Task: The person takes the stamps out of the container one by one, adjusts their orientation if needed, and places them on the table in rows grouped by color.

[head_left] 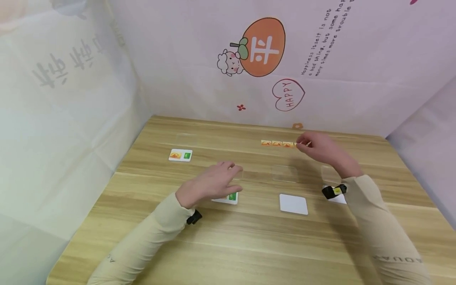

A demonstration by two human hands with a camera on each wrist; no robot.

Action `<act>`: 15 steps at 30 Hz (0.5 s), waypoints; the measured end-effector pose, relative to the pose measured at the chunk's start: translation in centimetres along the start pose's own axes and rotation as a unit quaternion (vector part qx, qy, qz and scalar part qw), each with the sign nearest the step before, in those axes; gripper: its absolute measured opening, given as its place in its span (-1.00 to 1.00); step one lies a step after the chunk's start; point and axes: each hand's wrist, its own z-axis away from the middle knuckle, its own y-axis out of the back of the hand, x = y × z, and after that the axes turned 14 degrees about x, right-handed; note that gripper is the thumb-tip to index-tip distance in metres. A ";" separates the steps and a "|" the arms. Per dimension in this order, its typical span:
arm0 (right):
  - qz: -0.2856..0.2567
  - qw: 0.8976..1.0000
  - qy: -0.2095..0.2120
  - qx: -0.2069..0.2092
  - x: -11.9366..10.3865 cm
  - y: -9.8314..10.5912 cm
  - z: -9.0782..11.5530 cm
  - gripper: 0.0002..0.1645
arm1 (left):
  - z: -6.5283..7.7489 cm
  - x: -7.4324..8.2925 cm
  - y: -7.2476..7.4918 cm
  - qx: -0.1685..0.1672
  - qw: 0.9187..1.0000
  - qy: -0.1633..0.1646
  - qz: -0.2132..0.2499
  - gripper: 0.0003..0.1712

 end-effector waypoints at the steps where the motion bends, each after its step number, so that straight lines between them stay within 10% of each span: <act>1: -0.003 1.000 0.005 0.001 -0.2 -0.1 0.0 -0.67 | 0.1 -0.2 0.0 0.002 1.000 0.002 0.000 -0.32; 15: -0.020 1.000 0.023 0.001 -2.8 -1.2 0.8 -0.71 | 1.5 -3.8 1.1 0.022 0.999 0.031 -0.003 -0.24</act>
